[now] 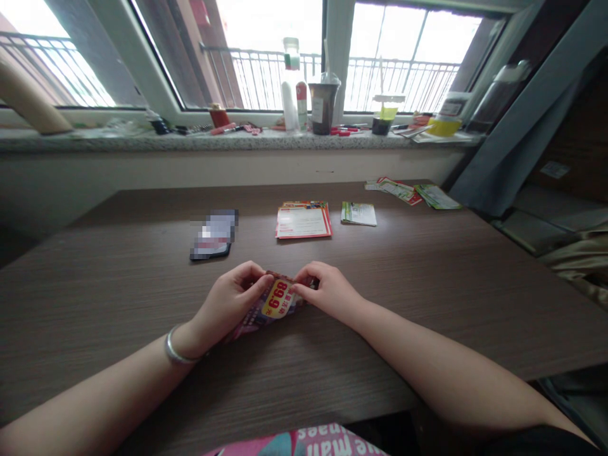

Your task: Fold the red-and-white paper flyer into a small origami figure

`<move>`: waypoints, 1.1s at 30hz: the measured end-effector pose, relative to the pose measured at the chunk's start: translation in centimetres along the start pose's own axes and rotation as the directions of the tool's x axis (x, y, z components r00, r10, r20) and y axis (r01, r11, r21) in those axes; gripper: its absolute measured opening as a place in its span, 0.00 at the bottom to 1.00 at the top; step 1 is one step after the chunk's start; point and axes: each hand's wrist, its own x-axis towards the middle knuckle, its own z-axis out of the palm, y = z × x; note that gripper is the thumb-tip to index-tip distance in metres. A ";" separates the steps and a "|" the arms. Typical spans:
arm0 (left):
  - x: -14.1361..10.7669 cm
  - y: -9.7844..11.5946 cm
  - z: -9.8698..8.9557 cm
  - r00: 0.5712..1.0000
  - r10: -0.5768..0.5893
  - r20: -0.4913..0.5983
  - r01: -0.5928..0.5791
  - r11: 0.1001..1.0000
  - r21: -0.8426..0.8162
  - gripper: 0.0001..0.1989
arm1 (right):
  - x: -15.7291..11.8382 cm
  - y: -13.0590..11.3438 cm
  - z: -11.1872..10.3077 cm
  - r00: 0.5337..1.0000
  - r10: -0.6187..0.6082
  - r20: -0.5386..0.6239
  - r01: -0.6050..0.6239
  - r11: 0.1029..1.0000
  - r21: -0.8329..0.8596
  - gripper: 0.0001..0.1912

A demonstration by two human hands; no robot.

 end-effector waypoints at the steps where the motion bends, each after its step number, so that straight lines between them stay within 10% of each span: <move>1: 0.0 0.0 0.0 1.000 0.002 0.002 -0.002 1.000 -0.001 0.15 | 0.0 0.0 0.0 1.000 0.013 0.003 -0.013 1.000 0.010 0.03; 33: -0.4 0.5 -0.1 0.997 0.060 0.041 -0.060 0.998 -0.009 0.14 | 0.2 -0.3 0.1 0.999 0.041 0.015 -0.042 0.996 0.079 0.07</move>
